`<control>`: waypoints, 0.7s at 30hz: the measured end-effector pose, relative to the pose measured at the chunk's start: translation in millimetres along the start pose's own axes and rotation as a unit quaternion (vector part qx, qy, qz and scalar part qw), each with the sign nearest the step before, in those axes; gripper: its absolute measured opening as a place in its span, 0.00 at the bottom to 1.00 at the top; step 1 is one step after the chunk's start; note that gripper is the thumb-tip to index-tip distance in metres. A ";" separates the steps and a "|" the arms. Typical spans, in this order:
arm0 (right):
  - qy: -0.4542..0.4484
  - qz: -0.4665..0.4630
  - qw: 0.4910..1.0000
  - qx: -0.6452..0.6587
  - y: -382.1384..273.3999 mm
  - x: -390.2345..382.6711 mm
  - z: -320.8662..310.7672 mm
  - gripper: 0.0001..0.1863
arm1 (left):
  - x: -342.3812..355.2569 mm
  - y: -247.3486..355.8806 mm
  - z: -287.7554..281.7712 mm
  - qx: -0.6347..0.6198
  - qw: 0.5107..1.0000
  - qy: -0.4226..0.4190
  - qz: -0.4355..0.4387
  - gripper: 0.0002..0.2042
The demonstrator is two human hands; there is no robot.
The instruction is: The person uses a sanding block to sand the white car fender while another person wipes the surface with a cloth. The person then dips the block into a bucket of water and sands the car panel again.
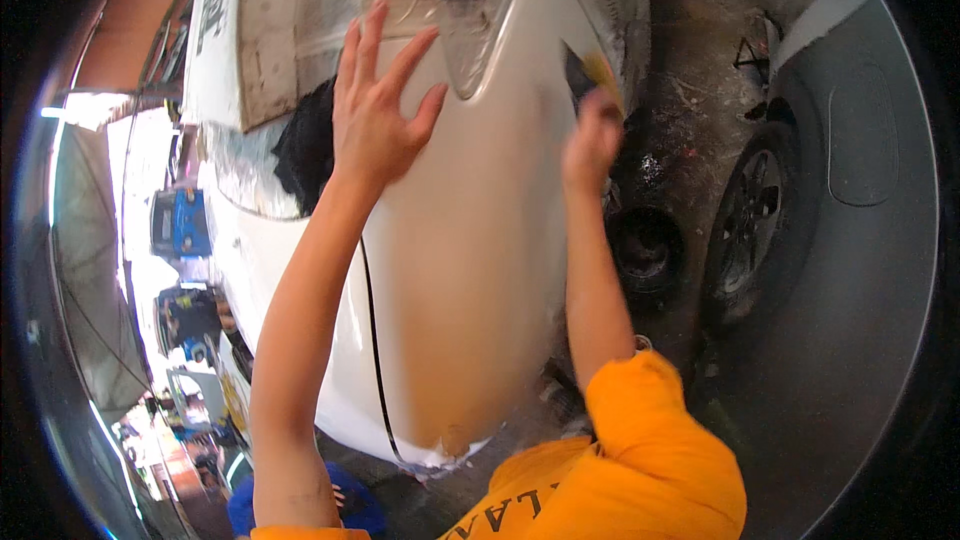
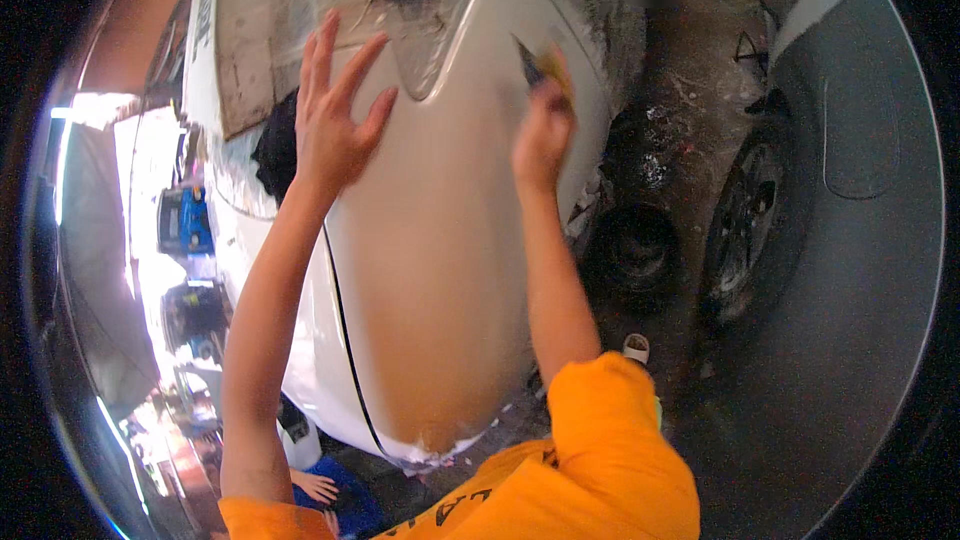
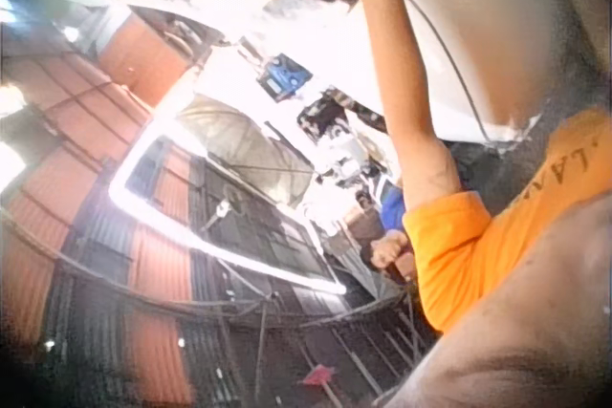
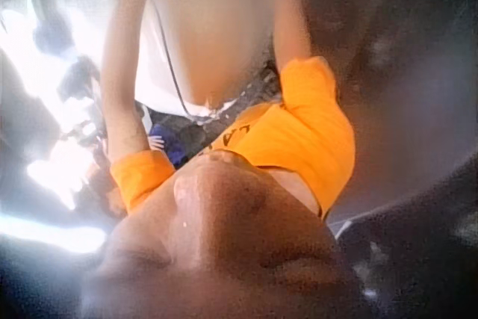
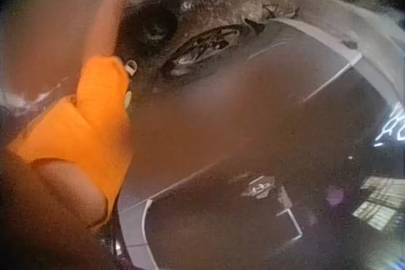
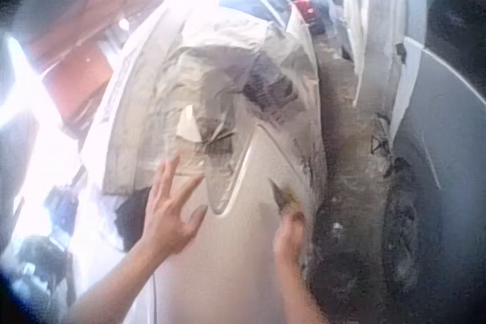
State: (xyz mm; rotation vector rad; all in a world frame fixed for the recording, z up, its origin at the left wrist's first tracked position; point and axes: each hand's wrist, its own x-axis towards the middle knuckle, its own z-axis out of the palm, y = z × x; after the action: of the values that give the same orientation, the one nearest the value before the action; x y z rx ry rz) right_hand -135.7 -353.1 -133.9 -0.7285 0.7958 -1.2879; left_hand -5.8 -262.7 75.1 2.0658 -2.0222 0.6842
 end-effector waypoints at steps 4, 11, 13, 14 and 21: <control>0.183 0.229 0.941 0.169 20.8 -150.6 -67.4 0.33 | -5.2 -4.8 -2.7 0.027 0.999 0.022 -0.003 0.26; -0.095 0.255 0.957 0.106 -29.9 -248.0 -131.4 0.31 | -18.1 -6.4 11.0 0.108 0.992 0.065 -0.016 0.27; -0.166 0.197 0.963 0.074 -76.1 -243.6 -121.5 0.30 | -29.2 -9.1 18.9 0.159 0.984 0.056 -0.051 0.28; -0.204 0.165 0.963 0.054 -101.5 -237.6 -120.3 0.30 | -37.4 -3.1 23.9 0.182 0.979 0.054 -0.073 0.29; -0.034 -0.009 0.989 -0.141 -209.1 -214.2 -222.6 0.23 | -280.1 152.0 30.3 0.149 0.961 -0.231 -0.041 0.24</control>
State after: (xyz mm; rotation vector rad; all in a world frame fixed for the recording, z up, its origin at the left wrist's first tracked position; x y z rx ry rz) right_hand -455.6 -176.6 -58.5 -1.0029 0.9268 -1.1727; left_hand -141.4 -33.4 -102.4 2.6804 -2.1488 0.5557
